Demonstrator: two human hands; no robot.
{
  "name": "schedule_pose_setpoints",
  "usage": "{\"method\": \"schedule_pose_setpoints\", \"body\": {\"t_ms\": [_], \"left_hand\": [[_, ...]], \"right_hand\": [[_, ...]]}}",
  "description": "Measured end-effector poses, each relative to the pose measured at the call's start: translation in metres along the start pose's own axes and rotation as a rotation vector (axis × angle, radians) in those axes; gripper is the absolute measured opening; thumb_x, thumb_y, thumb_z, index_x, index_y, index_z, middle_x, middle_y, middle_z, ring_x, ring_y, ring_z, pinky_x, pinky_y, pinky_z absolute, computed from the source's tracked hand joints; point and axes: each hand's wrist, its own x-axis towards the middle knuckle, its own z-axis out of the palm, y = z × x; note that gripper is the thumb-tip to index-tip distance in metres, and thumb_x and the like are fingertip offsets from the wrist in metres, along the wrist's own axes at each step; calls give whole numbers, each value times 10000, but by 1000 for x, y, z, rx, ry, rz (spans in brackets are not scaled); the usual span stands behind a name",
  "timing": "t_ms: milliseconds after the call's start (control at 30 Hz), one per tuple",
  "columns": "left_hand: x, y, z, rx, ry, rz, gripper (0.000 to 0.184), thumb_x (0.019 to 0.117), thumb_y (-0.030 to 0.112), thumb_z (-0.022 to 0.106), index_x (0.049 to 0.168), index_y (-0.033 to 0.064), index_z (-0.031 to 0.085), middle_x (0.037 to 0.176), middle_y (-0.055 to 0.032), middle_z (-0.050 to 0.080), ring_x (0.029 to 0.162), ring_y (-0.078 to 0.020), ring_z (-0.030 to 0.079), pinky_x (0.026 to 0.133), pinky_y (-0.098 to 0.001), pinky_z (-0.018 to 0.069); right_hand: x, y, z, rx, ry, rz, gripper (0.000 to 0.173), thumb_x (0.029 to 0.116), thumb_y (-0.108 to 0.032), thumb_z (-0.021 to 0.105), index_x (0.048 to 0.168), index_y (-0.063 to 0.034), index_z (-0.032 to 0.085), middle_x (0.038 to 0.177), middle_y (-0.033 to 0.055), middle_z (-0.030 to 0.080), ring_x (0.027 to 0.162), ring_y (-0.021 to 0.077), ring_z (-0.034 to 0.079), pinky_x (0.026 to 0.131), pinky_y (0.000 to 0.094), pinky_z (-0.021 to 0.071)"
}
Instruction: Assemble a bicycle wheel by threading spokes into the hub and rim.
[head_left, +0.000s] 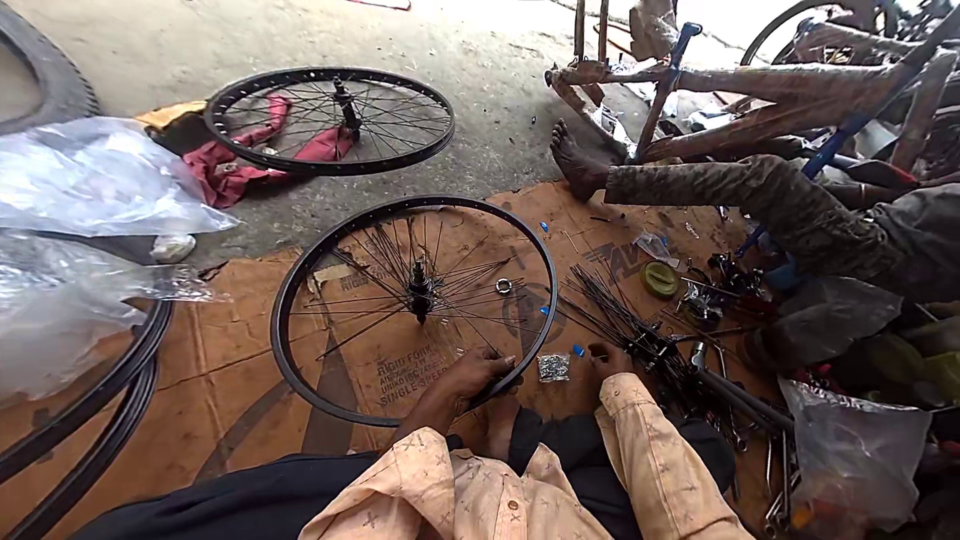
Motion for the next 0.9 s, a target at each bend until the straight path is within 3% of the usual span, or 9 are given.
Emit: {"method": "schedule_pose_setpoints", "body": {"t_ms": [67,133,300,400,433,500,600,733,900], "left_hand": [[1,0,1,-2,-5,16,218,1073,167,535,1139,-40,555,931,-185,737,761,-236,744,700,-314,614],[1,1,2,2,-2,38,218,1077,161,524,1115,-46,579,924,-187,740,755,-240,744,700,-319,616],[-3,2,1,-6,11,42,225,1090,168,495,1111,-39,582,923,-187,734,755,-244,743,690,-323,618],[-4,2,0,-9,7,44,225,1093,168,486,1109,-36,580,925,-186,734,755,-245,743,687,-321,615],[-5,1,0,-10,4,48,229,1093,170,486,1102,-37,584,920,-183,735,752,-242,743,685,-317,615],[-6,2,1,-13,6,51,240,1091,172,491,1081,-45,592,901,-181,734,739,-238,740,676,-311,613],[-5,2,1,-1,9,49,250,1095,179,482,1082,-46,590,903,-179,736,735,-237,741,676,-313,615],[-4,0,1,13,13,54,256,1098,180,476,1089,-48,592,913,-183,736,744,-245,742,689,-324,618],[-4,-3,-3,28,2,58,241,1093,183,491,1117,-36,588,928,-186,740,751,-244,744,686,-322,614]], "right_hand": [[-1,5,7,-104,-76,-3,339,925,-112,710,1258,-44,691,1200,176,705,1147,338,664,1045,543,495],[-1,0,18,-233,-188,-69,404,917,-206,732,1296,-77,676,1222,162,698,1183,331,642,1077,541,461],[-5,-17,30,-235,-215,-87,426,918,-188,714,1318,-56,647,1227,180,687,1190,337,638,1068,543,468],[-9,-20,30,-194,-134,-52,396,942,-228,684,1302,-67,657,1196,154,699,1144,307,661,1037,510,497],[-11,-25,29,-184,-99,-49,423,951,-239,680,1333,-64,633,1246,158,678,1185,312,640,1055,505,483],[-13,-32,33,-227,-75,-159,575,875,-252,751,1402,-92,588,1404,161,583,1330,331,537,1114,510,441],[-12,-46,50,-403,-173,-277,731,819,-334,822,1486,-239,540,1564,91,443,1474,340,359,1107,591,417],[-4,-42,53,-385,-143,-237,565,824,-288,817,1360,-240,641,1435,123,549,1369,349,477,1031,583,475],[0,-28,45,-350,-129,-180,565,816,-351,831,1329,-194,653,1373,142,586,1335,351,507,1040,553,482]]}}
